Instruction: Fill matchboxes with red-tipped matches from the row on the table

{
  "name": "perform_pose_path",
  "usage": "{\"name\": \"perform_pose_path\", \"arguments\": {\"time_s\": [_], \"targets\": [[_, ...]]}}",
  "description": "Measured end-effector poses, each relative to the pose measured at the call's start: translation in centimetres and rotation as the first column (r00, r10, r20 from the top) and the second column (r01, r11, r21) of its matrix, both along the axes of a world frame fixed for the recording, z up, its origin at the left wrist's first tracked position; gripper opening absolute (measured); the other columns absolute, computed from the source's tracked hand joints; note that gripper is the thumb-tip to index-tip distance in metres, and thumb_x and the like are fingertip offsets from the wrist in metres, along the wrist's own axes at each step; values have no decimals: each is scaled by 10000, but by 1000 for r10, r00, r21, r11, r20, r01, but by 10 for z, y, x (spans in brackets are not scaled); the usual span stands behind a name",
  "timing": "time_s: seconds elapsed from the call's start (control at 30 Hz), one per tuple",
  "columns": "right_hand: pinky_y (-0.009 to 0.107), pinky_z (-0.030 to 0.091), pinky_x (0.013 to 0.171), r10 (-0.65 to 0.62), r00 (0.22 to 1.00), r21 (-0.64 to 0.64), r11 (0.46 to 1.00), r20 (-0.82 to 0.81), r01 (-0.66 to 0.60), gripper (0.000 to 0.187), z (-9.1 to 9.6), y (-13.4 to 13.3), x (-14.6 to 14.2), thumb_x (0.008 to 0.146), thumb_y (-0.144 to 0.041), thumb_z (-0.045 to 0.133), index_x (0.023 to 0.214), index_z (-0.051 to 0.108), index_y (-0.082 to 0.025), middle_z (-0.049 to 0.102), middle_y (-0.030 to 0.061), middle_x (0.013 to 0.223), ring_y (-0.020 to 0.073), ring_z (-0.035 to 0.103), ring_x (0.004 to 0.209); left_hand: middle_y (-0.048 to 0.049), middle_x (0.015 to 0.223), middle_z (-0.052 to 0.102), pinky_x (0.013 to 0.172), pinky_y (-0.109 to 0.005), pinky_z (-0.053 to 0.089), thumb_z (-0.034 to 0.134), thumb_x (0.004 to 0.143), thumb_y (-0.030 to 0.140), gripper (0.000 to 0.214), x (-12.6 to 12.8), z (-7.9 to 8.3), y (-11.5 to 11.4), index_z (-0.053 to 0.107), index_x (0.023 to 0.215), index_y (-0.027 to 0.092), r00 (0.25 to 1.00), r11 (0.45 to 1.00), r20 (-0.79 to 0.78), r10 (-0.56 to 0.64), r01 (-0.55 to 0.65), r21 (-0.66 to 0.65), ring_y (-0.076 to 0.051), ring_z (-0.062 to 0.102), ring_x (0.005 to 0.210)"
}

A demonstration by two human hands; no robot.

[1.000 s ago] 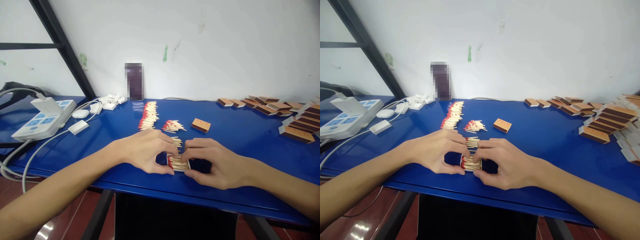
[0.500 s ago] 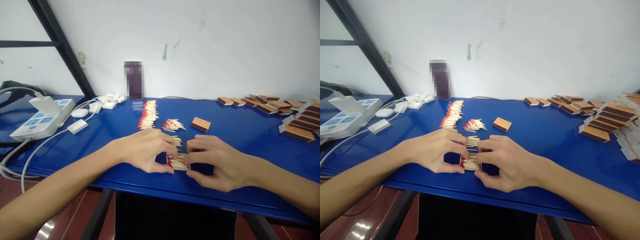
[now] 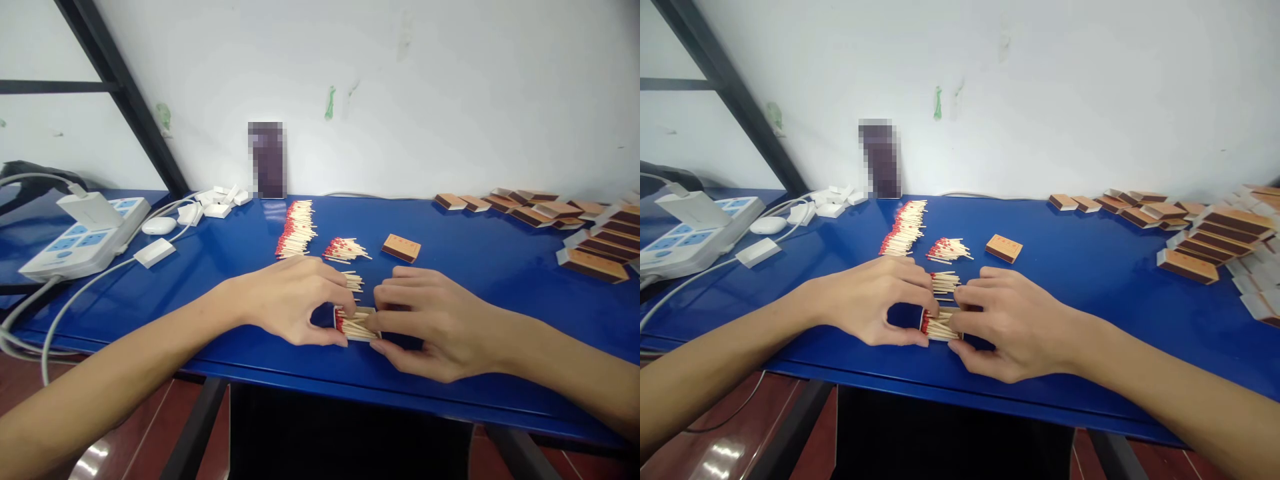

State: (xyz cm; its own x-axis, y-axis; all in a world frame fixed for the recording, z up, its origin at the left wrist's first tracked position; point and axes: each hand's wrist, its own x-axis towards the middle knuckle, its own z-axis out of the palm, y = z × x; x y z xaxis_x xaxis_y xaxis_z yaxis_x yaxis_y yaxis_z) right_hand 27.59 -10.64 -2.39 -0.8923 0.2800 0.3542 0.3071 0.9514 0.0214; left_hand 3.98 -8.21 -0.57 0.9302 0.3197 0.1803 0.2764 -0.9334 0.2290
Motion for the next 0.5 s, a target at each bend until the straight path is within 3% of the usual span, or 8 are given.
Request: {"name": "perform_pose_path", "arguments": {"time_s": [0.1, 0.2, 0.5], "targets": [[316, 275, 585, 13, 1000, 111, 994, 17, -15, 240, -1, 2, 1, 914, -287, 509, 789, 691, -193, 504, 10, 638, 148, 348, 562, -20, 807, 670, 683, -292, 439, 696, 812, 392, 240, 0, 1, 0, 709, 927, 181, 1000, 1000, -15, 8, -8, -16, -162, 589, 731], [315, 272, 580, 28, 1000, 121, 992, 15, -29, 245, -1, 2, 2, 915, -285, 513, 787, 699, -187, 506, 13, 635, 149, 335, 558, -22, 798, 671, 678, -291, 436, 701, 802, 377, 233, 1, 1, 0, 715, 920, 177, 1000, 1000, -18, 15, -15, -19, -167, 596, 744], [291, 323, 612, 35, 999, -142, 989, -23, -38, 212, -1, 0, 1, 908, -275, 520, 831, 695, -184, 520, 3, 675, 134, 394, 585, -41, 922, 699, 750, -314, 465, 676, 816, 402, 238, -2, -4, 0, 729, 916, 193, 999, 999, -23, 42, -42, -26, -188, 628, 835]]}}
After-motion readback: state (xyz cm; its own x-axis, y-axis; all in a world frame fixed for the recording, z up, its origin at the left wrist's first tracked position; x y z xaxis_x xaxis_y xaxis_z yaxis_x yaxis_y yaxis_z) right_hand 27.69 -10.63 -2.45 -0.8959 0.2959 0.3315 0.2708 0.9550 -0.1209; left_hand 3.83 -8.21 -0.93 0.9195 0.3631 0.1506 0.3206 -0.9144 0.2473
